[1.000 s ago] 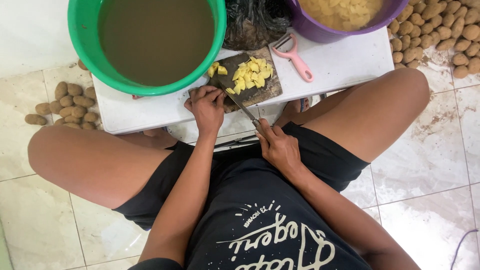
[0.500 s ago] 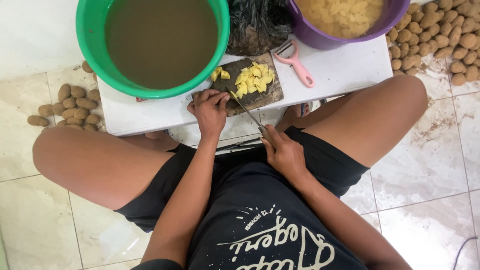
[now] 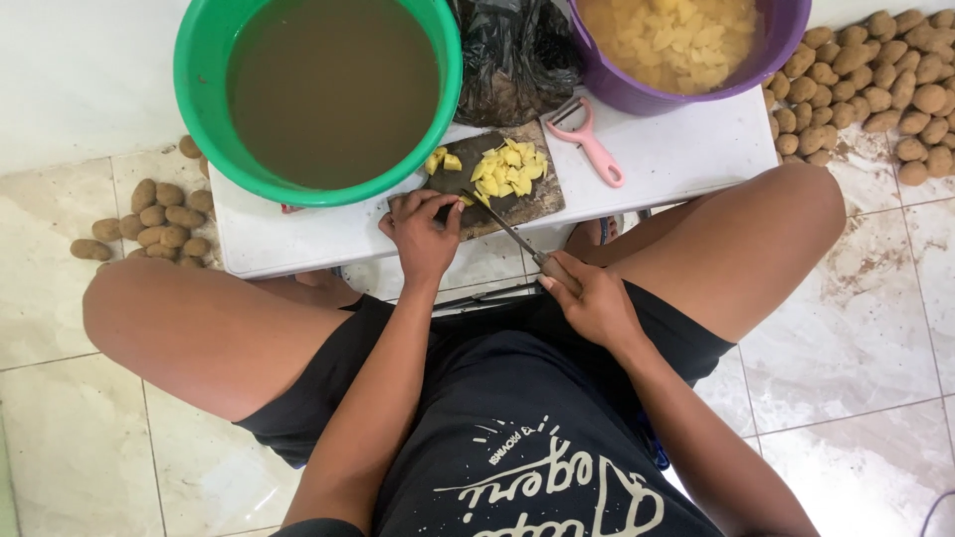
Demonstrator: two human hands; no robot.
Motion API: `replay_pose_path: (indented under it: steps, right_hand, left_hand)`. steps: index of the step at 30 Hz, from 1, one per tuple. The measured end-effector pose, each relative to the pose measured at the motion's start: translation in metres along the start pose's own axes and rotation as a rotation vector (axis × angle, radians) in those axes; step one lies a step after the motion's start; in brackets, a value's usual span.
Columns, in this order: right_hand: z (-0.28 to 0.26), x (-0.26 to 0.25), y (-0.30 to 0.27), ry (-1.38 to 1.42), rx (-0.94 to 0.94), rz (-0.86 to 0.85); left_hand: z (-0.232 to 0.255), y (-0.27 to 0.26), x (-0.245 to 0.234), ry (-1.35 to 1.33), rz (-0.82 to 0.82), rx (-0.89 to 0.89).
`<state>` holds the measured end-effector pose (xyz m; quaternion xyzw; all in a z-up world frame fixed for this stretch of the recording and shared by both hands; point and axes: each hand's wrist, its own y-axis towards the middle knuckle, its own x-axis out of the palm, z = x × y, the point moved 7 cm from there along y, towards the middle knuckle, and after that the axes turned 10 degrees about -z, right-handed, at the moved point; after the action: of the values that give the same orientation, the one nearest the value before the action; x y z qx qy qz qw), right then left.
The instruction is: Slicing peeled potatoes into small pieces using a knife on a wooden block.
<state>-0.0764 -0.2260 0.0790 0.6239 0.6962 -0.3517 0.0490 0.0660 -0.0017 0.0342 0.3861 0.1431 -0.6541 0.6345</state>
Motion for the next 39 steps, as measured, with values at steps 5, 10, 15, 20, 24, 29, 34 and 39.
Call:
replay_pose_path:
  steps: [5, 10, 15, 20, 24, 29, 34, 39]
  right_hand:
    - [0.021, 0.005, -0.007, -0.454, -0.245, 0.305]
    - [0.009, -0.007, -0.019, -0.724, -0.277, 0.548]
    - [0.012, -0.014, -0.024, -0.770, -0.306, 0.652]
    - [0.026, -0.021, -0.033, -0.809, -0.240, 0.660]
    - [0.043, -0.029, -0.038, -0.755, -0.172, 0.607]
    - [0.032, -0.027, -0.039, -0.596, -0.187, 0.551]
    - [0.028, 0.011, -0.016, -0.472, -0.207, 0.383]
    - [0.023, 0.047, 0.007, -0.552, -0.295, 0.272]
  left_hand:
    - [0.006, 0.000, -0.007, -0.011, 0.038, 0.015]
    - [0.053, 0.017, -0.014, -0.022, 0.018, 0.106]
    - [0.045, 0.041, 0.024, -0.002, -0.114, 0.017]
    - [0.033, 0.046, 0.036, 0.045, -0.104, 0.040]
    - [0.031, 0.040, 0.035, 0.042, -0.066, 0.065]
    - [0.008, 0.024, -0.003, -0.044, 0.048, 0.016]
    - [-0.028, 0.002, 0.001, 0.016, -0.013, -0.140]
    - [-0.017, 0.002, 0.007, 0.066, -0.103, -0.101]
